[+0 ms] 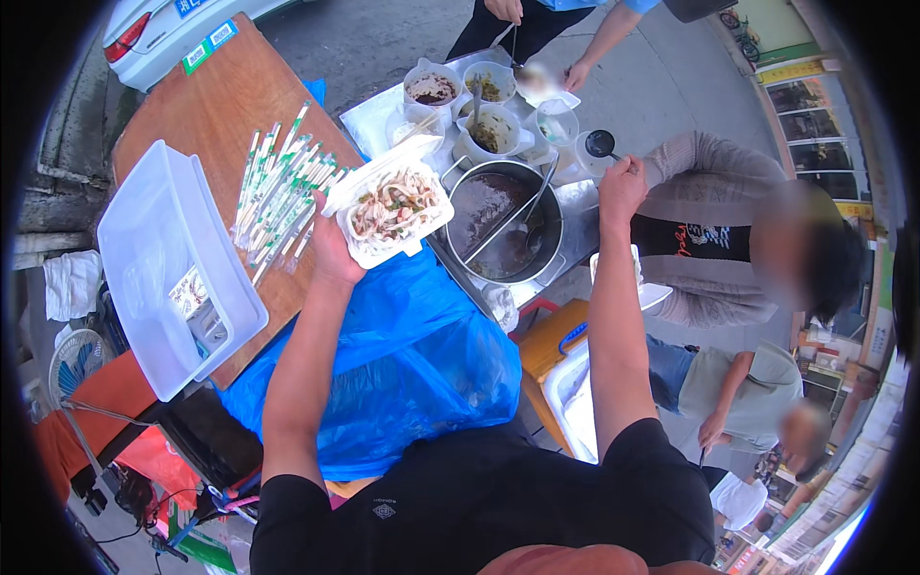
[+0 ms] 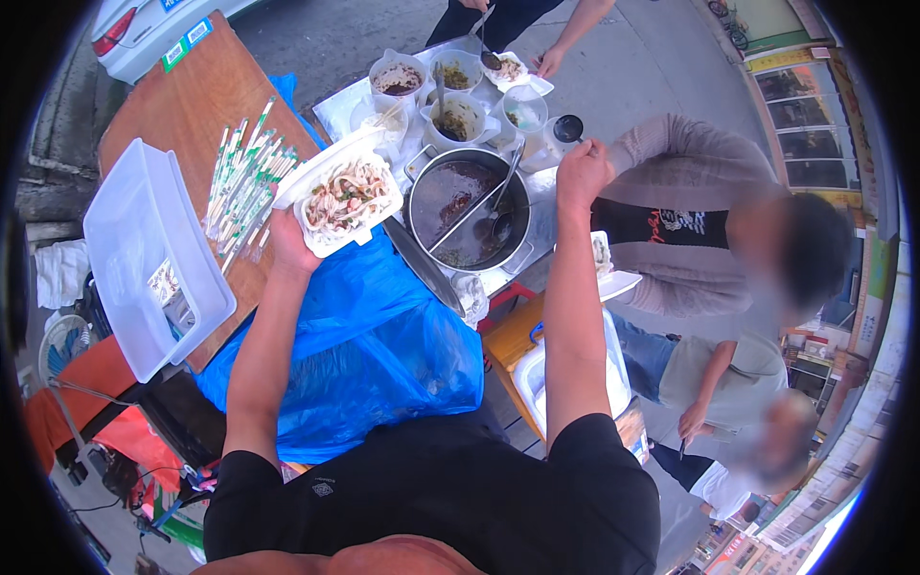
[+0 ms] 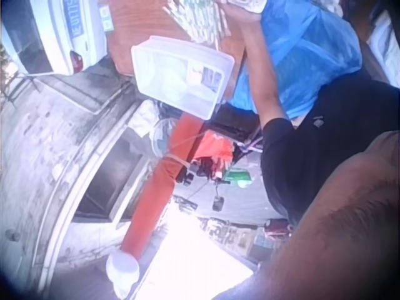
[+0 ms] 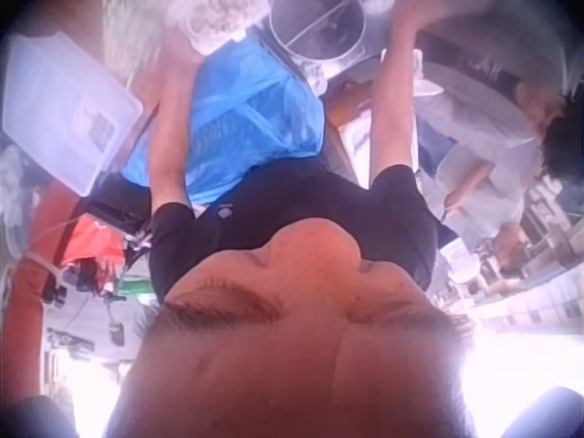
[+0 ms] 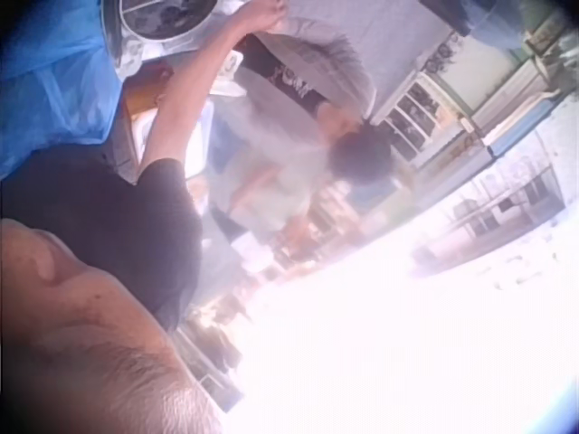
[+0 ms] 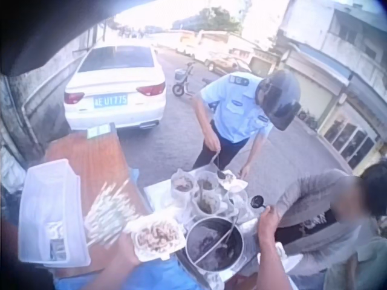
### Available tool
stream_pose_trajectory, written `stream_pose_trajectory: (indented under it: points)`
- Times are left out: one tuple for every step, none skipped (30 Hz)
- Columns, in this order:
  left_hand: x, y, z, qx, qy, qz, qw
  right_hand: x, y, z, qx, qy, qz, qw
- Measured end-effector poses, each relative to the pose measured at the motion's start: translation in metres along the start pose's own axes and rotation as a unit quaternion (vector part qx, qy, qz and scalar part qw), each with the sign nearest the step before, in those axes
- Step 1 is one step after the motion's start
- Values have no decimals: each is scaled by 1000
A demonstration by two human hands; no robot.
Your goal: The person scoops food from a large pot into styrofoam containers using a ladle and chopsticks, then places the containers into plastic bags and hands them to customers. The process is repeated for multiple orders at a street food stall.
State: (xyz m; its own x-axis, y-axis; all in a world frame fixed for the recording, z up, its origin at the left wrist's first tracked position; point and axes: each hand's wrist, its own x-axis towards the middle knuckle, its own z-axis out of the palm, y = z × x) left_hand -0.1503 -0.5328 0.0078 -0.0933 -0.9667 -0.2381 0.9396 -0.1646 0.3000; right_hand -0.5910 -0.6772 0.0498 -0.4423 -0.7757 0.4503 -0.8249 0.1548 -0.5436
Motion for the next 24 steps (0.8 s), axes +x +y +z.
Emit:
stream_pose_trajectory:
  points:
    - [1,-2,0,-3,3,-1,1000,14,20,17,-64,-16,8,998]
    - [1,-1,-2,-2,10,3,1000,20,24,35,-95,-49,6,994]
    - [0,1,-2,0,15,5,1000,24,26,50,-124,-83,3,989]
    - [0,2,-3,-3,19,7,1000,30,29,66,-153,-116,0,981]
    - [1,1,-4,-8,20,5,1000,37,41,82,-167,-140,-11,976]
    - [3,-1,-4,-14,21,2,1000,45,61,97,-182,-162,-22,970]
    - [6,-3,-3,-16,22,-1,1000,54,81,110,-197,-183,-32,963]
    - [7,-6,-2,-19,24,-4,1000,62,98,120,-219,-199,-32,955]
    - [9,-9,-2,-22,24,-10,999,70,114,126,-242,-214,-31,946]
    - [7,-6,-4,-21,23,-10,999,68,107,137,-254,-236,-34,937]
    - [5,-4,-7,-20,21,-11,1000,69,101,144,-236,-238,-29,942]
    - [5,-2,-8,-20,18,-14,1000,73,96,149,-219,-240,-24,945]
    - [5,-1,-5,-11,35,-1,999,75,90,152,-204,-242,-20,948]
    - [4,0,-6,-11,37,-3,999,74,87,152,-189,-228,-10,955]
    - [3,1,-7,-10,38,-5,999,72,85,151,-174,-214,0,961]
    - [3,1,-7,-10,36,-8,999,72,86,149,-161,-197,11,967]
    - [4,0,-7,-16,33,-14,999,69,88,148,-169,-199,-3,965]
    - [4,-1,-7,-22,30,-19,999,63,89,148,-177,-201,-18,963]
    - [3,0,-7,-27,28,-22,999,59,86,150,-184,-205,-32,961]
    - [3,1,-7,-28,26,-22,999,59,81,152,-171,-196,-1,966]
    - [2,3,-7,-28,25,-22,999,62,76,155,-157,-187,31,969]
    - [1,4,-7,-28,23,-23,999,62,72,156,-143,-178,64,972]
    - [3,1,-5,-30,17,-29,999,65,90,151,-161,-174,74,969]
    - [8,-6,-3,-38,5,-41,998,72,126,139,-187,-163,85,965]
